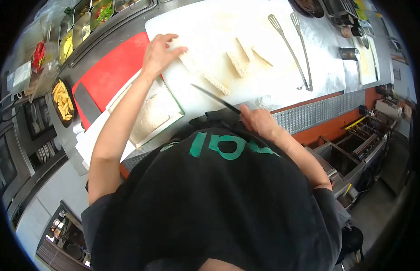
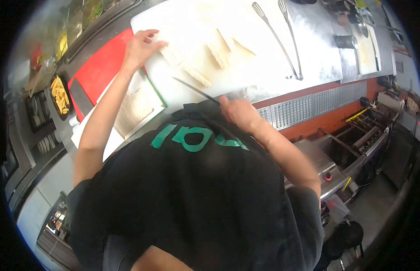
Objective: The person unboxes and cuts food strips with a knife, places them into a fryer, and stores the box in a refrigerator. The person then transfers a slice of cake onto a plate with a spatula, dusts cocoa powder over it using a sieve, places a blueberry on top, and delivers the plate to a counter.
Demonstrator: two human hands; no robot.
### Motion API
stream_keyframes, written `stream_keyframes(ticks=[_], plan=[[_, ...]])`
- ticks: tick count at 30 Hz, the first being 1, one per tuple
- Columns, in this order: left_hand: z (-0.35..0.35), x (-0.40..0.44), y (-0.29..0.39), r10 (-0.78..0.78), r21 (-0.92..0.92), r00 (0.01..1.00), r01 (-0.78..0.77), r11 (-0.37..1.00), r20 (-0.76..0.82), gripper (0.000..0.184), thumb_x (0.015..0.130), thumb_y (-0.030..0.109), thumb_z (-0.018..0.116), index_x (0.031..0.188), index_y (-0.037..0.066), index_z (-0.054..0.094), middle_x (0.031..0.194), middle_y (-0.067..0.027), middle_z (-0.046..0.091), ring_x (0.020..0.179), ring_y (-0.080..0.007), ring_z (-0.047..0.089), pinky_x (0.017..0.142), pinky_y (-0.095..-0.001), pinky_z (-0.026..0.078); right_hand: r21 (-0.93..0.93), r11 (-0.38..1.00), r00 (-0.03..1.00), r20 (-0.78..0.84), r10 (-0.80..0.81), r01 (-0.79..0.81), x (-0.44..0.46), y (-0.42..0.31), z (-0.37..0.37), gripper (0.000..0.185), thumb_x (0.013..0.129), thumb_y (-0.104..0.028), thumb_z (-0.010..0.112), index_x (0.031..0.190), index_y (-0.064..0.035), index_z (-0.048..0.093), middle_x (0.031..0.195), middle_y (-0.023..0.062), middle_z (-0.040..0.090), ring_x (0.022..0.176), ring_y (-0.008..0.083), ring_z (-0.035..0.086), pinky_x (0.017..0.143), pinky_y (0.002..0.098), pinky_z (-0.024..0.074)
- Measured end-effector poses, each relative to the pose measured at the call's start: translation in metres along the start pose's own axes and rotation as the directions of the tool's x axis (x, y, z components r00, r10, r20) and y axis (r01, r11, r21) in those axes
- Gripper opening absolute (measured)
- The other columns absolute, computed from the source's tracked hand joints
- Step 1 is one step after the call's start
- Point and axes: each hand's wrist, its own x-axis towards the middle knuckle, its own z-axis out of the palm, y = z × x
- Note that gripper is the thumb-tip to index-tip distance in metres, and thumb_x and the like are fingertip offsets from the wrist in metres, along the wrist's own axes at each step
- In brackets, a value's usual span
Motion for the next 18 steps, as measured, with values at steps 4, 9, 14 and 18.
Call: stream_keyframes(ticks=[4,9,14,18], plan=[[0.023,-0.024,0.007,0.245,0.055,0.968,-0.242,0.969,-0.052,0.055,0.062,0.023,0.081,0.110,0.002,0.063,0.106,-0.0147,0.060,0.100,-0.0298,0.051,0.090,-0.0377,0.043,-0.074,0.987,0.963,-0.241,0.120,-0.141,-0.006,0.015,-0.001,0.017,0.088,-0.015,0.049,0.091,-0.0015,0.040,0.060,0.0209,0.057,0.060,0.0405,0.058,0.057,0.0509,0.0453],[0.054,-0.055,0.014,0.184,0.032,0.965,-0.181,0.983,-0.189,0.063,0.059,0.015,0.082,0.116,0.001,0.059,0.106,-0.0145,0.059,0.100,-0.0302,0.051,0.090,-0.0381,0.042,0.009,0.988,0.913,-0.382,0.147,-0.155,0.014,-0.010,-0.008,0.015,0.087,-0.011,0.048,0.089,-0.0001,0.039,0.060,0.0217,0.057,0.061,0.0418,0.058,0.056,0.0500,0.0453],[0.055,-0.068,0.022,0.075,-0.072,0.954,-0.100,0.992,-0.291,0.086,0.061,0.015,0.081,0.133,-0.002,0.038,0.106,-0.0158,0.059,0.100,-0.0305,0.051,0.090,-0.0394,0.041,0.011,0.994,0.916,-0.388,0.102,-0.106,0.061,-0.036,0.000,0.013,0.088,-0.010,0.046,0.089,0.0002,0.038,0.061,0.0212,0.058,0.060,0.0416,0.057,0.055,0.0495,0.0443],[0.041,-0.060,0.004,-0.082,-0.137,0.897,0.024,0.990,-0.434,0.072,0.073,0.021,0.075,0.133,0.001,0.041,0.108,-0.0163,0.060,0.096,-0.0239,0.057,0.074,-0.0327,0.048,-0.026,0.991,0.921,-0.373,0.109,-0.128,0.074,-0.045,-0.003,0.013,0.088,-0.010,0.044,0.086,0.0003,0.038,0.060,0.0211,0.057,0.059,0.0408,0.058,0.055,0.0495,0.0448]])
